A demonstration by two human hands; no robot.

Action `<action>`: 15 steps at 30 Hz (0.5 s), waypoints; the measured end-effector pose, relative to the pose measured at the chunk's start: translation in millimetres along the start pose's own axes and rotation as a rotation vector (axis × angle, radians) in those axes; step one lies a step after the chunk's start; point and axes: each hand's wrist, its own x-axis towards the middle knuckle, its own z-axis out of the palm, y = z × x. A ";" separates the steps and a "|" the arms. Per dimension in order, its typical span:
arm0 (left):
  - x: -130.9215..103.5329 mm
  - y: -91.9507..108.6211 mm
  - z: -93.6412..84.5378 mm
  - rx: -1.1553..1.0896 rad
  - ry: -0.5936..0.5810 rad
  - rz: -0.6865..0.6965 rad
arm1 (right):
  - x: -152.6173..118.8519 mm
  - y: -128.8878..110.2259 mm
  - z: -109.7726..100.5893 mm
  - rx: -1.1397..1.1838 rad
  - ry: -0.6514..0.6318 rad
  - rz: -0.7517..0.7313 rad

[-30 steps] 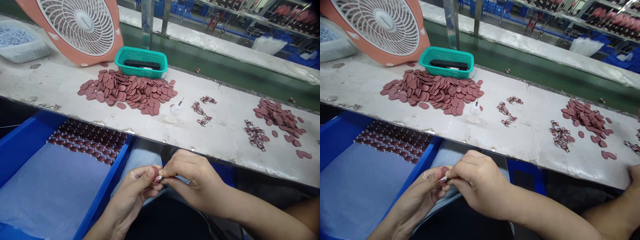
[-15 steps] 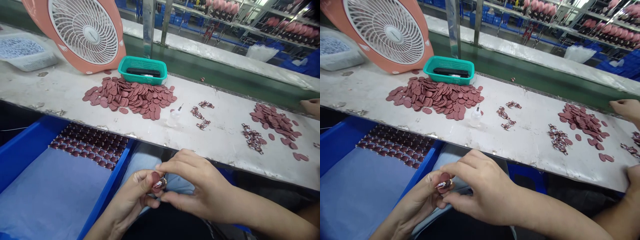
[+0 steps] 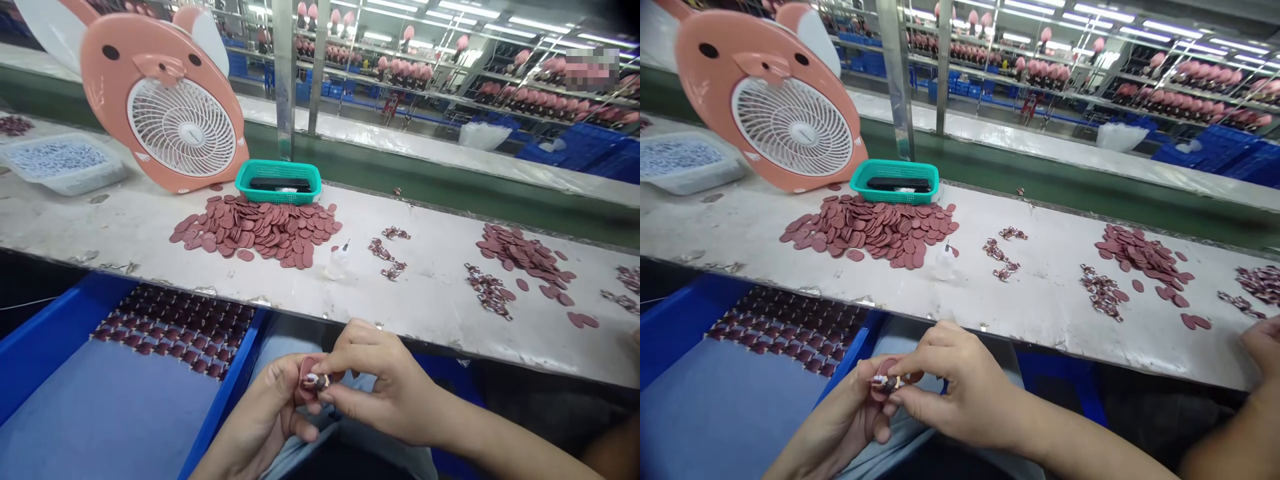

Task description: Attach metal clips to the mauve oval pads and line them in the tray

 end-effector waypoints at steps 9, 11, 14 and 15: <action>10.1 -10.9 -10.3 0.133 0.427 0.605 | 7.3 11.8 21.0 -0.711 0.247 -0.459; 12.8 -11.6 -7.6 0.184 0.412 0.667 | 11.2 16.1 26.3 -0.762 0.234 -0.517; 17.4 -10.6 -3.7 0.204 0.488 0.718 | 19.2 22.5 32.5 -0.750 0.216 -0.526; 18.6 -10.2 -2.9 0.213 0.503 0.718 | 21.0 23.7 33.2 -0.748 0.201 -0.517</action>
